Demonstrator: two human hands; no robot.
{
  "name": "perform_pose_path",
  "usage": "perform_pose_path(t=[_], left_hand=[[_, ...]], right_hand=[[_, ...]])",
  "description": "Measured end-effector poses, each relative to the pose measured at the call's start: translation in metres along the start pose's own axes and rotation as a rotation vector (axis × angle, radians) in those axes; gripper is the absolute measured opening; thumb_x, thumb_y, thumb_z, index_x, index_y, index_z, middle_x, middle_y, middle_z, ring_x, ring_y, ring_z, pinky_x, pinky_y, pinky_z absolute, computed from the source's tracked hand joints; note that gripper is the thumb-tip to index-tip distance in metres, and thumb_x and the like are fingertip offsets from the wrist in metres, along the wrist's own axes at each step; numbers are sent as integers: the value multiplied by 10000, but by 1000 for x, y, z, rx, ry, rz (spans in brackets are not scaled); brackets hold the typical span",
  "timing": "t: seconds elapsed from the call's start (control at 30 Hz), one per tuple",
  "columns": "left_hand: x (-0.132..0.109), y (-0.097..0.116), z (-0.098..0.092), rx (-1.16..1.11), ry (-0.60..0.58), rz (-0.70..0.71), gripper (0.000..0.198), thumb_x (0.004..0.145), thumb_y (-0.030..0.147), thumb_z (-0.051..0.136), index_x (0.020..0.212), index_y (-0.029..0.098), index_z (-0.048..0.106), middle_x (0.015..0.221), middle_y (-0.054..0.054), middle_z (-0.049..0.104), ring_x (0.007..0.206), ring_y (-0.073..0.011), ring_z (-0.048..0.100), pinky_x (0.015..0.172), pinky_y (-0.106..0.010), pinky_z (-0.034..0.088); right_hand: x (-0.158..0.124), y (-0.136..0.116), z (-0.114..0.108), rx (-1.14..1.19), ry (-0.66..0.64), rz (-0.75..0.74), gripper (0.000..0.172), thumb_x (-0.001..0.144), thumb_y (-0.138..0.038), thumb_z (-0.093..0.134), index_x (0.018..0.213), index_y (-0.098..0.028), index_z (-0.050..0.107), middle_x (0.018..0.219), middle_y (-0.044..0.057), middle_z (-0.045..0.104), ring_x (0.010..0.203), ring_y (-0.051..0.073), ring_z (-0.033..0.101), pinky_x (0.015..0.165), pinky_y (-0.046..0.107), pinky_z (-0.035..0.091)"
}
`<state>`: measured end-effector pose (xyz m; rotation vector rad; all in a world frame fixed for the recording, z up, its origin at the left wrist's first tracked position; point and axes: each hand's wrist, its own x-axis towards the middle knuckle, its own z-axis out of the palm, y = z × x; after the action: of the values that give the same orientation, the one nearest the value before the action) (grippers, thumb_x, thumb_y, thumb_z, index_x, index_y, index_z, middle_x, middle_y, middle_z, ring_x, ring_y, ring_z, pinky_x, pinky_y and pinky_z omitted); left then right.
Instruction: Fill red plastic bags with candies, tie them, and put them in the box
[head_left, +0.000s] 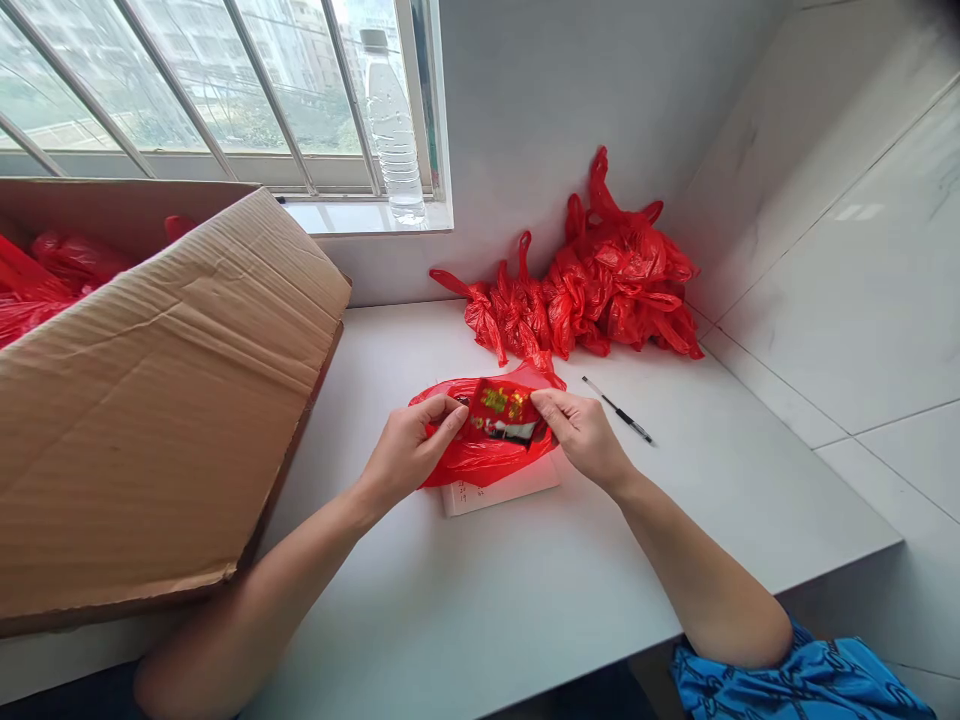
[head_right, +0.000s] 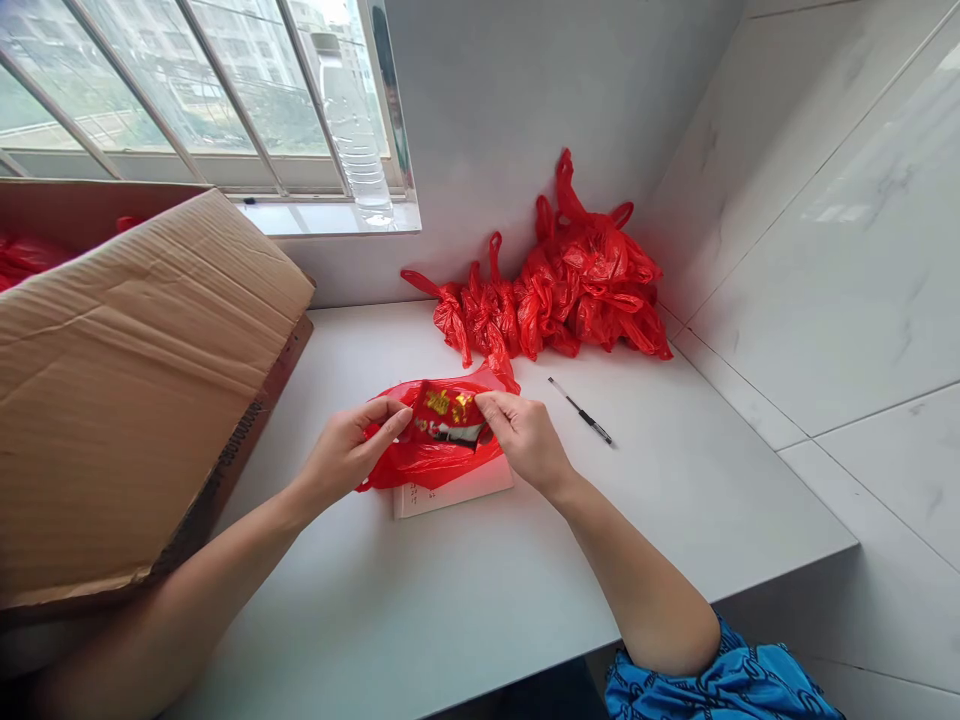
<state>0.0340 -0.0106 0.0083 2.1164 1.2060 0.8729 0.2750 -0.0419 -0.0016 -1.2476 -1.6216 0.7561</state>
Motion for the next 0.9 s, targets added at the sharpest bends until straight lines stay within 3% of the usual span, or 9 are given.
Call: perform_pose_path(t=[0.13, 0.23, 0.3, 0.47, 0.63, 0.8, 0.9], left_hand=[[4, -16, 0, 482, 29, 132, 278, 989, 399, 447, 951, 231, 666, 959, -16, 728, 793, -182, 646, 807, -344, 435], [6, -25, 0, 687, -39, 156, 245, 964, 418, 503, 942, 233, 663, 1004, -44, 713, 902, -234, 656, 807, -375, 422], [6, -29, 1, 737, -82, 161, 235, 928, 442, 570, 972, 228, 655, 1032, -66, 698, 954, -258, 646, 795, -380, 418], [4, -32, 3, 741, -102, 179, 205, 923, 394, 588, 1044, 240, 649, 1077, -73, 700, 995, -261, 633, 809, -377, 402], [7, -27, 0, 727, -33, 204, 304, 1003, 417, 430, 1011, 233, 671, 971, -51, 738, 905, -244, 639, 817, -391, 385], [8, -17, -8, 475, 82, 134, 394, 1026, 433, 357, 874, 206, 641, 782, -16, 688, 758, -179, 613, 766, -330, 391], [6, -11, -9, 350, 88, 121, 399, 1026, 434, 357, 829, 203, 615, 704, 12, 646, 669, -142, 570, 768, -306, 391]], right_hand=[[2, 3, -5, -153, 222, -82, 377, 1004, -482, 432, 1051, -213, 693, 947, 54, 723, 843, 215, 678, 770, 323, 541], [1, 3, -1, -215, 178, -157, 325, 1017, -410, 419, 1169, -229, 643, 1076, 54, 727, 933, 212, 689, 837, 316, 529], [0, 4, 3, -274, 101, -162, 307, 1025, -365, 394, 1180, -229, 620, 1039, 43, 736, 880, 194, 694, 794, 292, 515], [2, 13, 9, -659, -49, 3, 262, 1013, -329, 414, 1154, -237, 616, 706, -12, 697, 637, 192, 646, 617, 284, 419], [3, 21, 5, -835, -39, 8, 218, 1003, -299, 458, 998, -246, 669, 960, 6, 724, 764, 172, 658, 601, 270, 374], [3, 23, 3, -918, -5, 4, 249, 1002, -343, 467, 1021, -239, 692, 992, 33, 683, 744, 170, 635, 591, 281, 385], [1, 14, 4, -865, 98, -103, 300, 1003, -401, 468, 1105, -225, 688, 1128, 76, 648, 876, 203, 644, 696, 302, 452]])
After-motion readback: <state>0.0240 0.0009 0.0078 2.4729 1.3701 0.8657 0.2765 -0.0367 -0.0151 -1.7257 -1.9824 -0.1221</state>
